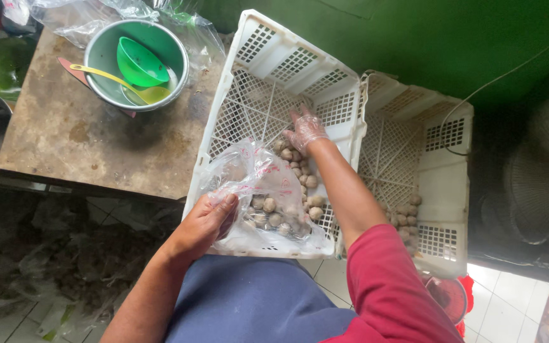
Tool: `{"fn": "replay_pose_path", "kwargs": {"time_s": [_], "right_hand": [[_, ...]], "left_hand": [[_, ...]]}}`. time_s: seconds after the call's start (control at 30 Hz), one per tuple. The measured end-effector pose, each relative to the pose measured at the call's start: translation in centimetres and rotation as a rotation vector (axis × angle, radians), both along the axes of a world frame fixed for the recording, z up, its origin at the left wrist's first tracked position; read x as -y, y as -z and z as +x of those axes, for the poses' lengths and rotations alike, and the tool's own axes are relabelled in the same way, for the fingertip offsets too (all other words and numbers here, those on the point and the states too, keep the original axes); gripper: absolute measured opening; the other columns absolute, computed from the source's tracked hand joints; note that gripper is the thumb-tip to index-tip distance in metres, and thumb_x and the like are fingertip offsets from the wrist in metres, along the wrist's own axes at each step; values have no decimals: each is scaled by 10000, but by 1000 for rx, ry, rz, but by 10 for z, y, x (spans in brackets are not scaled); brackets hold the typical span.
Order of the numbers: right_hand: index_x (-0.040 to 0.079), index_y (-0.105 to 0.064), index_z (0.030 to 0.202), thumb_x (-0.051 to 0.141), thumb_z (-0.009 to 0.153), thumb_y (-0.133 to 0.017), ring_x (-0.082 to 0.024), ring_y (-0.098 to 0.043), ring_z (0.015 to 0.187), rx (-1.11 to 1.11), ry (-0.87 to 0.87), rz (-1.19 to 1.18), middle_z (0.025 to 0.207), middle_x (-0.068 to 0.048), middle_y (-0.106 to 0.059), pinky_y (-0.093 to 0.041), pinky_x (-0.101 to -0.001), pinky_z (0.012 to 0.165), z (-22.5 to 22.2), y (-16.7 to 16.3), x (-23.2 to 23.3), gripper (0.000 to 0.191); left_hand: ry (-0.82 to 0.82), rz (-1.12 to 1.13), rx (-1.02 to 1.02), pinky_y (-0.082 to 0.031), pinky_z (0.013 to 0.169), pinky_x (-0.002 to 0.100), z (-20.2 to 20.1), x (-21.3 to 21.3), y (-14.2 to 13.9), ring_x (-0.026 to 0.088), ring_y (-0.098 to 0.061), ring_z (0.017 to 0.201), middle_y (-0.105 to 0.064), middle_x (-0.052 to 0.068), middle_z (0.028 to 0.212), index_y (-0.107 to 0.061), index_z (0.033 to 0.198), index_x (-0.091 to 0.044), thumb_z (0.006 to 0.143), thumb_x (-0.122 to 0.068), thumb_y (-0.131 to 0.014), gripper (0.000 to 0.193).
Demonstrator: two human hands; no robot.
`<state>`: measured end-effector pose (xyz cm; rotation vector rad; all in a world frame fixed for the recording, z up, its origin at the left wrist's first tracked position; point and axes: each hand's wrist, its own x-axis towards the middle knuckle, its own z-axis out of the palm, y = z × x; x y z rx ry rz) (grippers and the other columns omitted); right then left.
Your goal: The person, wearing a disposable glove on one hand, fills clear plastic bags with round meatballs taken from white plastic crates and packs the filled bags. They open a bag, transfer meatballs from the crate into it, and continue filling bags one after another throughout the clip.
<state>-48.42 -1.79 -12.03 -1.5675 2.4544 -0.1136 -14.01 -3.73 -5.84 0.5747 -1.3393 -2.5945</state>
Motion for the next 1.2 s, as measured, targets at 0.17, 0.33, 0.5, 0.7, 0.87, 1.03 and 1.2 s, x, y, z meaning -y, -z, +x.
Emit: {"fn": "replay_pose_path", "kwargs": {"time_s": [0.17,0.33,0.5,0.7,0.87,1.03,1.2], "right_hand": [[33,-726,1242,507,1027,-597,-376,-651,1228,11,77,348,1293,-218,-690,-503,-463,1078,4,16,4,536],[39,-689,1179,296,936,-581,-393,-677,1094,28,-158,381,1154,-216,-716,-532,-492,940,28,15,-16,370],[23,-677,1131,314,929,-580,-385,-682,1075,257,-175,474,1127,-250,-702,-539,-446,957,51,-9,-68,368],[38,-631,1261,254,1006,-521,-366,-573,1227,304,-391,163,1303,-219,-635,-456,-462,1044,64,-31,-152,351],[61,-644,1262,262,948,-618,-314,-612,1219,461,-130,-304,1300,-201,-635,-491,-466,1073,85,-73,-205,373],[67,-610,1253,193,855,-705,-328,-668,1055,382,-55,-229,1278,-208,-626,-557,-445,922,134,-79,-202,428],[52,-664,1269,20,945,-542,-208,-740,1005,742,67,-364,1109,-146,-747,-620,-321,944,119,-92,-198,347]], "left_hand": [[-40,16,57,-248,440,237,2,-2,-2,33,-305,502,-370,-88,625,-524,801,-122,1081,-289,-487,328],[-72,4,21,-247,444,235,4,-2,0,33,-306,512,-365,-90,630,-509,791,-126,1093,-300,-485,350],[-83,-8,12,-236,435,249,4,-3,2,40,-282,497,-347,-88,607,-505,770,-127,1090,-305,-479,367],[-62,-34,-12,-230,436,255,2,-1,1,44,-279,501,-339,-92,612,-477,752,-133,1092,-302,-493,380],[-79,-9,57,-215,414,250,-6,-3,-8,42,-267,474,-329,-90,590,-466,734,-137,1089,-299,-471,391],[-83,11,25,-207,396,253,-31,-2,-42,55,-260,450,-331,-69,570,-464,722,-132,1093,-298,-452,407],[-183,107,-5,-229,418,254,-32,11,-97,74,-289,475,-362,-46,600,-454,742,-141,1088,-320,-439,391]]}}
